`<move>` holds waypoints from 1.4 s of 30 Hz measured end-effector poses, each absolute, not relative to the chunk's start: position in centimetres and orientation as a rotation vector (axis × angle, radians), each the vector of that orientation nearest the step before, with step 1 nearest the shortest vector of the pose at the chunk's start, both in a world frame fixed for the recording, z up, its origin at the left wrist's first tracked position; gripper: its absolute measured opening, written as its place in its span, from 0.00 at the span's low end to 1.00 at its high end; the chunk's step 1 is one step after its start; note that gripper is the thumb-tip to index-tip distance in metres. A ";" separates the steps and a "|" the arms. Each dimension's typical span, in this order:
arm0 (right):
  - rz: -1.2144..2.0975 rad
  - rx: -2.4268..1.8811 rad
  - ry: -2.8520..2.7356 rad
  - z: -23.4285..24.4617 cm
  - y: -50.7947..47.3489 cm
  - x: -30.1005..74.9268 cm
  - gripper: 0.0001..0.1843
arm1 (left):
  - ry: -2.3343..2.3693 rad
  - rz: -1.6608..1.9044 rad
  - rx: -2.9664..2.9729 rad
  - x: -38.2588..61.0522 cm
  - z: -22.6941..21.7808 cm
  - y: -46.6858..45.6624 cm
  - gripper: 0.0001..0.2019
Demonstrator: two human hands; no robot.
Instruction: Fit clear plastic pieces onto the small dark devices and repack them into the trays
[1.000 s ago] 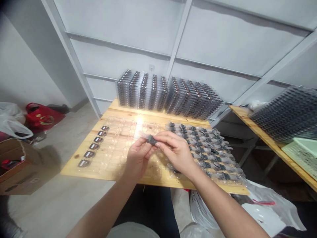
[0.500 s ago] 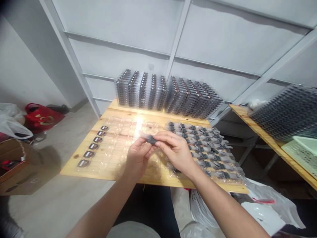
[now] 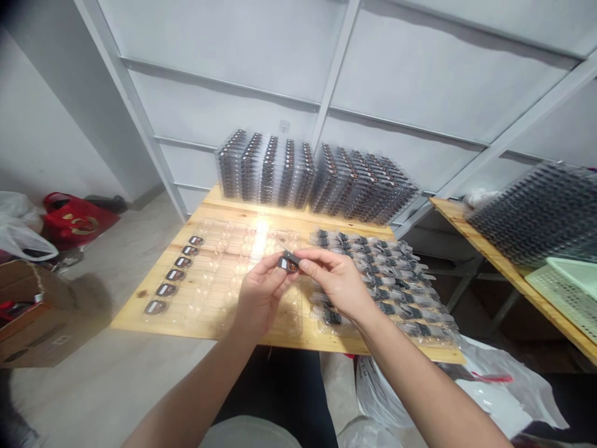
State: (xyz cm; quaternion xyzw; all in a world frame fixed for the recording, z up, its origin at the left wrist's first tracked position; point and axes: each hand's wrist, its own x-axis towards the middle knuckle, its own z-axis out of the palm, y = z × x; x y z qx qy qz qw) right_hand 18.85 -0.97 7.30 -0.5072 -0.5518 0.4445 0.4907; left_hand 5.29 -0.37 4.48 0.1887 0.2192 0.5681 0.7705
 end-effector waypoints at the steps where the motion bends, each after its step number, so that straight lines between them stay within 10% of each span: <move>1: 1.098 -1.226 -1.323 7.3 -1.0 18.9 0.16 | 0.473 1.234 0.414 5.3 4.5 -0.4 0.16; 19: 1.144 -1.180 -1.212 7.0 -1.0 18.8 0.16 | 0.449 1.183 0.415 4.7 4.2 -0.7 0.19; 42: -0.118 -1.522 -1.973 -3.7 -3.9 14.2 0.08 | 0.468 1.323 0.421 -1.9 -0.4 -1.4 0.13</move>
